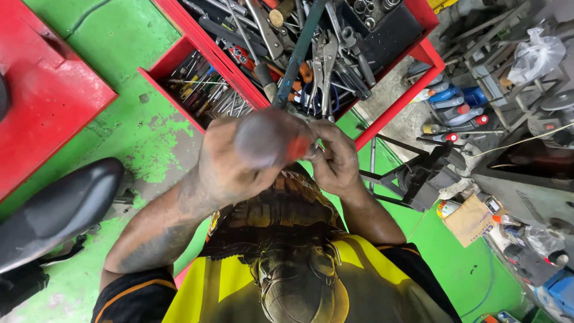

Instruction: Disassembling and inspecting a motorcycle brake component using a screwdriver, pliers, and a wrench

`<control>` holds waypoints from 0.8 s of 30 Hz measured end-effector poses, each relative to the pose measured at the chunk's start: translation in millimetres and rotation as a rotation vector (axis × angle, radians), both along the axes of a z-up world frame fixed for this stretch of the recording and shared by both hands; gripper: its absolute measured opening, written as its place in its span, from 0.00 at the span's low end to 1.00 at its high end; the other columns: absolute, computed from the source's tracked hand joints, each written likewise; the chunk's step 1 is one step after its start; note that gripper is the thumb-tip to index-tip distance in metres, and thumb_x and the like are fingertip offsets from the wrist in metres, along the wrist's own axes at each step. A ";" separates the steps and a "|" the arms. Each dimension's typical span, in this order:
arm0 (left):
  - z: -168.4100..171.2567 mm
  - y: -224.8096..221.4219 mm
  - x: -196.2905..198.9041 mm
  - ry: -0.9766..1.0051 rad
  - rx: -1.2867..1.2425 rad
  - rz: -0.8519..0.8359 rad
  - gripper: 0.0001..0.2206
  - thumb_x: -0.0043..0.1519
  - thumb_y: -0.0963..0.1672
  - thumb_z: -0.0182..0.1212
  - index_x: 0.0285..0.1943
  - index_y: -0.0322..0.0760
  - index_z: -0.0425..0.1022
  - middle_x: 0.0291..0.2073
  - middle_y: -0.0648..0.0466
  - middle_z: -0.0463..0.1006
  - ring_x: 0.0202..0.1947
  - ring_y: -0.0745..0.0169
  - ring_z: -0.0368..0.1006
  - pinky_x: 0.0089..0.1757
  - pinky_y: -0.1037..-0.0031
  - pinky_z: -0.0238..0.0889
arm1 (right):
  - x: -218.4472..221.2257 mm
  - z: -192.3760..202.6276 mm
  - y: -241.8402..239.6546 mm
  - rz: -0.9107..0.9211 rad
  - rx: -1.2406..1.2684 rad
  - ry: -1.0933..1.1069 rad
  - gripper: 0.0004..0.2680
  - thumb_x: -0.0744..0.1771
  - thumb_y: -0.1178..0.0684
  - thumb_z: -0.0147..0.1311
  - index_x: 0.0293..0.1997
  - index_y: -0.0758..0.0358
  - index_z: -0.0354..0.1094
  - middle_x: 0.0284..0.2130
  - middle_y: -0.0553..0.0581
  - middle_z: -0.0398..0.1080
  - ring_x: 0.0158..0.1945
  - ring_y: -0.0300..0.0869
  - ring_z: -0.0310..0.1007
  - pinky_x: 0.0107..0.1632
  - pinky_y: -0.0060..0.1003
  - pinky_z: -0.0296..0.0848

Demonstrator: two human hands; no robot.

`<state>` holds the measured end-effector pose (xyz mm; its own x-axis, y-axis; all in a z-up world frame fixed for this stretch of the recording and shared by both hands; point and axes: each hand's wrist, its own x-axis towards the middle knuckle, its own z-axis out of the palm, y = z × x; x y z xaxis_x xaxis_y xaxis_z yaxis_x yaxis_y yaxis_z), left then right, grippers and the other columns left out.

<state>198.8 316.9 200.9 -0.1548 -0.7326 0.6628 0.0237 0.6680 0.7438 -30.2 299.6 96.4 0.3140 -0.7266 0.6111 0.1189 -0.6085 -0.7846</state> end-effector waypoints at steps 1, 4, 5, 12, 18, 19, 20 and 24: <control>-10.9 -3.3 -0.5 -0.121 -0.045 0.085 0.08 0.73 0.44 0.60 0.57 0.36 0.77 0.39 0.50 0.81 0.37 0.55 0.83 0.41 0.65 0.84 | 1.2 -7.6 0.3 0.025 0.049 -0.010 0.11 0.73 0.57 0.56 0.54 0.82 0.70 0.37 0.68 0.71 0.34 0.46 0.72 0.37 0.46 0.82; -8.1 -13.9 -4.9 -0.257 -0.078 0.162 0.08 0.75 0.43 0.59 0.51 0.32 0.79 0.28 0.52 0.76 0.24 0.56 0.79 0.29 0.66 0.81 | 4.3 -4.3 -2.4 0.085 0.130 0.005 0.10 0.74 0.57 0.52 0.53 0.80 0.69 0.35 0.67 0.71 0.30 0.43 0.69 0.33 0.44 0.80; -1.2 -17.2 -7.3 -0.271 -0.065 0.154 0.07 0.75 0.42 0.61 0.50 0.30 0.78 0.26 0.51 0.74 0.22 0.55 0.78 0.28 0.65 0.80 | 4.8 1.4 -3.2 0.120 0.163 0.030 0.10 0.75 0.57 0.49 0.53 0.79 0.68 0.34 0.66 0.71 0.29 0.43 0.67 0.31 0.43 0.78; 27.4 -16.1 4.5 -0.292 0.013 0.137 0.08 0.72 0.35 0.55 0.57 0.26 0.77 0.42 0.45 0.84 0.39 0.49 0.83 0.42 0.62 0.76 | 18.0 -1.2 -0.9 0.245 0.263 -0.066 0.16 0.79 0.41 0.43 0.69 0.62 0.59 0.35 0.56 0.61 0.37 0.41 0.62 0.43 0.40 0.64; 26.9 -15.9 -1.6 -0.263 0.020 0.133 0.13 0.78 0.43 0.49 0.54 0.26 0.77 0.41 0.45 0.82 0.38 0.50 0.82 0.41 0.63 0.74 | 21.1 -15.7 7.1 0.155 0.347 -0.200 0.18 0.77 0.38 0.44 0.62 0.67 0.60 0.32 0.51 0.56 0.30 0.36 0.52 0.34 0.35 0.54; 26.0 -16.8 -3.4 -0.246 0.013 0.124 0.11 0.78 0.42 0.52 0.54 0.26 0.77 0.41 0.46 0.83 0.36 0.52 0.81 0.38 0.64 0.73 | 23.3 -12.8 5.9 0.122 0.320 -0.182 0.18 0.77 0.37 0.44 0.59 0.66 0.59 0.28 0.49 0.53 0.27 0.36 0.50 0.31 0.36 0.51; 25.0 -17.9 -5.3 -0.228 0.006 0.115 0.08 0.78 0.41 0.55 0.55 0.26 0.77 0.40 0.46 0.83 0.33 0.54 0.80 0.36 0.65 0.73 | 25.2 -10.1 4.5 0.090 0.293 -0.163 0.18 0.77 0.36 0.43 0.56 0.65 0.58 0.25 0.47 0.50 0.24 0.35 0.48 0.27 0.36 0.49; -7.2 -19.4 -12.3 -0.231 -0.028 0.143 0.07 0.75 0.39 0.63 0.59 0.29 0.78 0.43 0.47 0.86 0.37 0.56 0.86 0.41 0.66 0.85 | 2.1 -42.9 -7.8 -0.019 0.024 0.044 0.17 0.79 0.43 0.39 0.75 0.65 0.51 0.57 0.61 0.66 0.51 0.42 0.70 0.57 0.43 0.71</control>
